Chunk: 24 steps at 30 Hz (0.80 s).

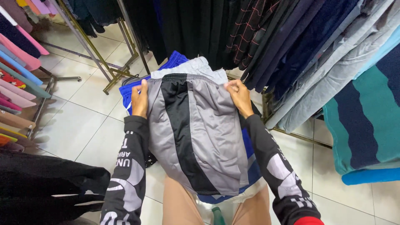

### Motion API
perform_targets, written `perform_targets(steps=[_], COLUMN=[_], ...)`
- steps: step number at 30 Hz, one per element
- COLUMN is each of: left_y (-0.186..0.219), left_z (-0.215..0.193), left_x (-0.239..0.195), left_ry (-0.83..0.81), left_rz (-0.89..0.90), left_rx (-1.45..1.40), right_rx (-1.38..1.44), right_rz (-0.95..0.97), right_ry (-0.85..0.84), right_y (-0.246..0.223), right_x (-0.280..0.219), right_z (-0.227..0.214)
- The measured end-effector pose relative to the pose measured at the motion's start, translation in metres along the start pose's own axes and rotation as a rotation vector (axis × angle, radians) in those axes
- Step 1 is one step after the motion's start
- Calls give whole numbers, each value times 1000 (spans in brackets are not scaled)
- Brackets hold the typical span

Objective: The person picks up pairs of shorts from a pile, places them on white hangers, and hangs them on a clothing rack. They handle black shorts with white stripes and gray shorts with black stripes, repeating the process of folding, hanging, and placing them on the rack.

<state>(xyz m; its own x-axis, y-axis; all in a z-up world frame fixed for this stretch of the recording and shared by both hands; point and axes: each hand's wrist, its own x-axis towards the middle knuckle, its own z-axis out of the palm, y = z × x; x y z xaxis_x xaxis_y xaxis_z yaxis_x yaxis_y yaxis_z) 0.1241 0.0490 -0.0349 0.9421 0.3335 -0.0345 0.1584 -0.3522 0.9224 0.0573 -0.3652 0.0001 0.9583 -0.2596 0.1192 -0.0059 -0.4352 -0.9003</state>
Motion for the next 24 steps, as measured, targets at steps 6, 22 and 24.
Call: perform_targets(steps=[6,22,24], left_y=[-51,138,154], left_z=[20,-114,-143], left_x=[12,-211,-263], left_ry=[-118,-494,-517], left_rz=[-168,447,622], left_rx=[-307,-74,-79], right_rx=[294,260,132], right_rz=[155,-265,-335], right_ry=[-139,67,39], right_y=[-1,-109,-96], right_x=[-28,-161,-191], right_z=[-2,-103,-140])
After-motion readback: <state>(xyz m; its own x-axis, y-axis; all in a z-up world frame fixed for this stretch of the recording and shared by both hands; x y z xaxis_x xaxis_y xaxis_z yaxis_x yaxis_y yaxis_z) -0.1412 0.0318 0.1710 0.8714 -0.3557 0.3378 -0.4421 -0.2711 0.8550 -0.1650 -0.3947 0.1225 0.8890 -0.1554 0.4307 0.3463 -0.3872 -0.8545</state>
